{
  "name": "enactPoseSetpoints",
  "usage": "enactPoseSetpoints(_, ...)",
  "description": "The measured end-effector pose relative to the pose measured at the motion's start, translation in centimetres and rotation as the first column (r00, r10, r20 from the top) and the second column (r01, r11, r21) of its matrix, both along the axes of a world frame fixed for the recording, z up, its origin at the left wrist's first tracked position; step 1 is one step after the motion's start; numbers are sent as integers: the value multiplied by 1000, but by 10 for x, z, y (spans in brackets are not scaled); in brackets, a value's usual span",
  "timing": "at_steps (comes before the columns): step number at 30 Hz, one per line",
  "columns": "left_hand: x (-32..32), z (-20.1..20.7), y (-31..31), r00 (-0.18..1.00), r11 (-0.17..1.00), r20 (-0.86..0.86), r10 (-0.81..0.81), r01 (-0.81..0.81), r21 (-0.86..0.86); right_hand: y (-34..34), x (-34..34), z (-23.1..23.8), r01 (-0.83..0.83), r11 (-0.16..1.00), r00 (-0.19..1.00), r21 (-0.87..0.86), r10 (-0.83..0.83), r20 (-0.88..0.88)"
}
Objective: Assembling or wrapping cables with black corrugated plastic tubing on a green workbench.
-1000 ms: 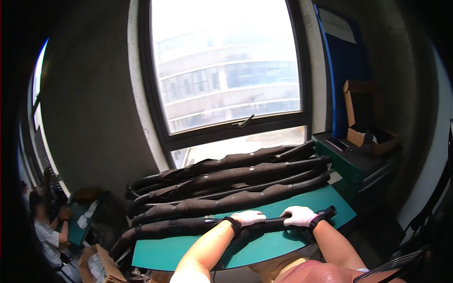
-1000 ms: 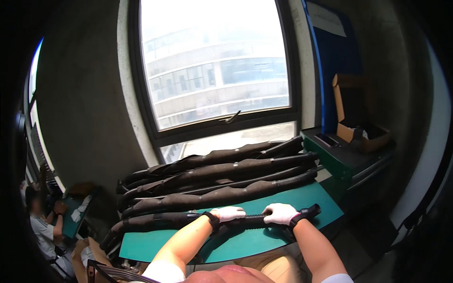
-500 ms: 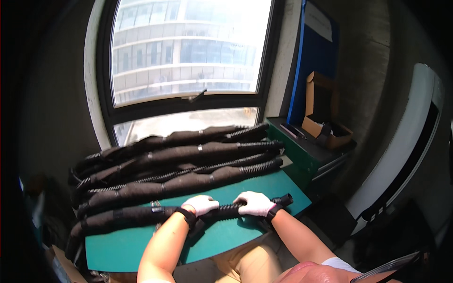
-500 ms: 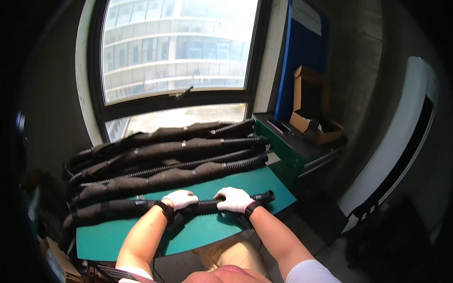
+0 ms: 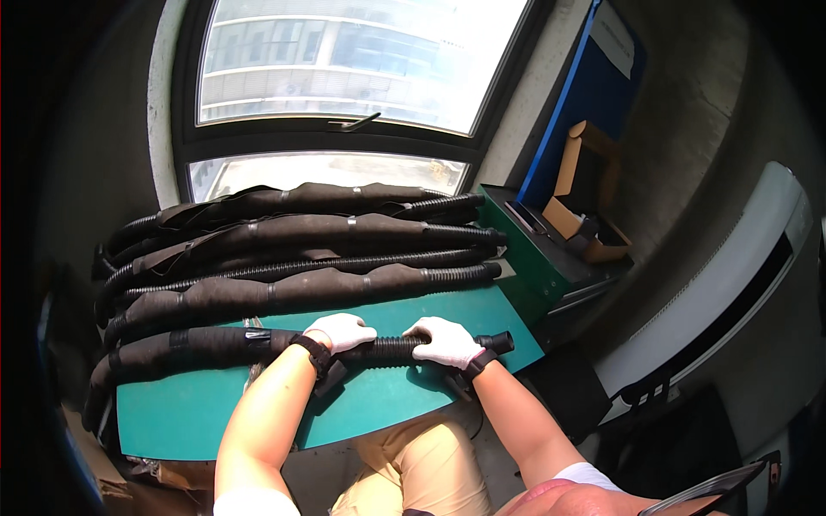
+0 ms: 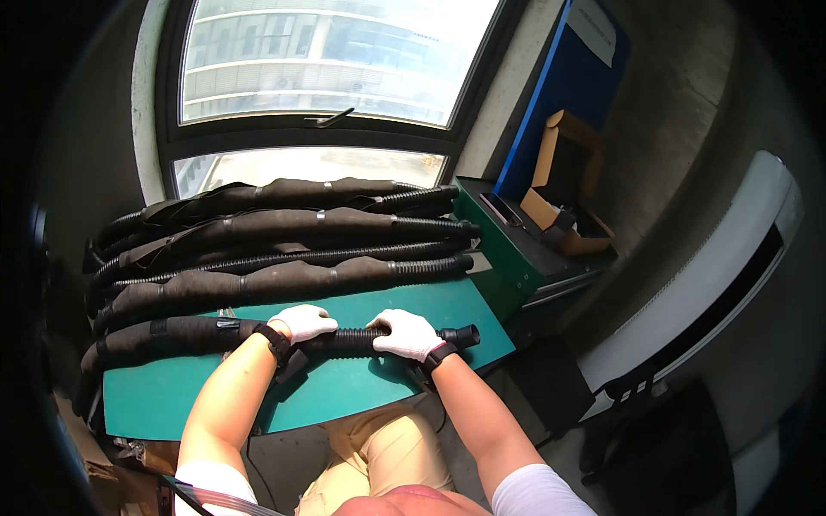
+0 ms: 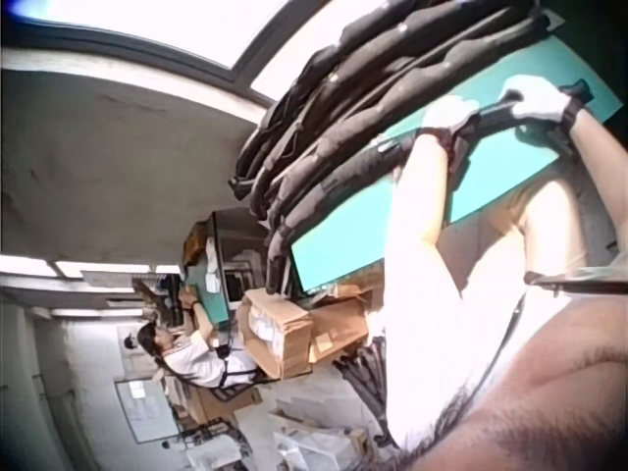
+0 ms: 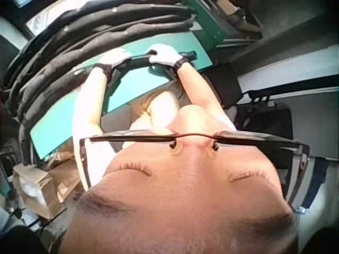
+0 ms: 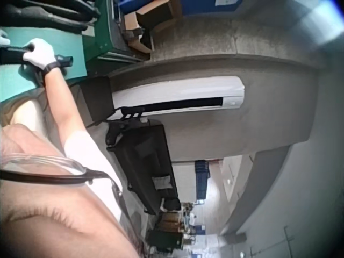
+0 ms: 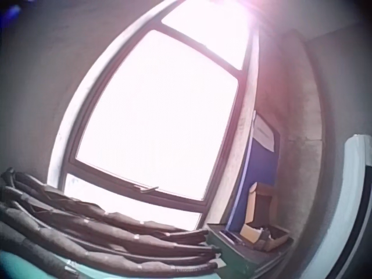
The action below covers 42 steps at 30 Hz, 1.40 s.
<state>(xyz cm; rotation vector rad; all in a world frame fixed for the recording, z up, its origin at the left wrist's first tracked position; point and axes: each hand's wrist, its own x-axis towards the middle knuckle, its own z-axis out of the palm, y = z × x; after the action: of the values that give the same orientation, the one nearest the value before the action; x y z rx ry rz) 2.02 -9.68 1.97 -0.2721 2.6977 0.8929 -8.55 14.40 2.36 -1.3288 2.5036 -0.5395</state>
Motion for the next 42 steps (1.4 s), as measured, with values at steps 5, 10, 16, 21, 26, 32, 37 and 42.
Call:
enactPoseSetpoints(5, 4, -1, -2, 1000, 1000, -20, 2, -3, -22, -3, 3, 1, 9, 1000, 999, -27, -8, 31)
enactPoseSetpoints(10, 1, 0, -2, 1000, 1000, -29, -1, 1, -32, -2, 1, 0, 16, 1000, 1000, -16, -16, 14)
enactPoseSetpoints(16, -1, -4, -3, 1000, 1000, -26, 12, -12, -2, 0, 1, -4, 19, 999, 1000, -42, -19, 8)
enactPoseSetpoints(21, -1, -2, -2, 999, 999, -7, 43, -43, 12, 1, 1, -9, -16, 998, 999, -64, 14, -33)
enactPoseSetpoints(26, -2, -3, -5, 1000, 1000, -8, 29, -29, 8, -1, -1, -8, -31, 996, 999, -87, 29, -25)
enactPoseSetpoints(32, -5, -11, -13, 998, 998, -17, -58, 58, 18, 0, -4, -13, -28, 992, 1000, -120, 26, -16)
enactPoseSetpoints(37, -1, -5, -14, 995, 990, -16, -98, 99, 100, 1, -5, -11, -17, 992, 1000, -125, 21, 24)
enactPoseSetpoints(42, 1, -5, -15, 998, 990, -10, -65, 66, 128, 1, -5, -10, 9, 995, 998, -102, -3, 59)
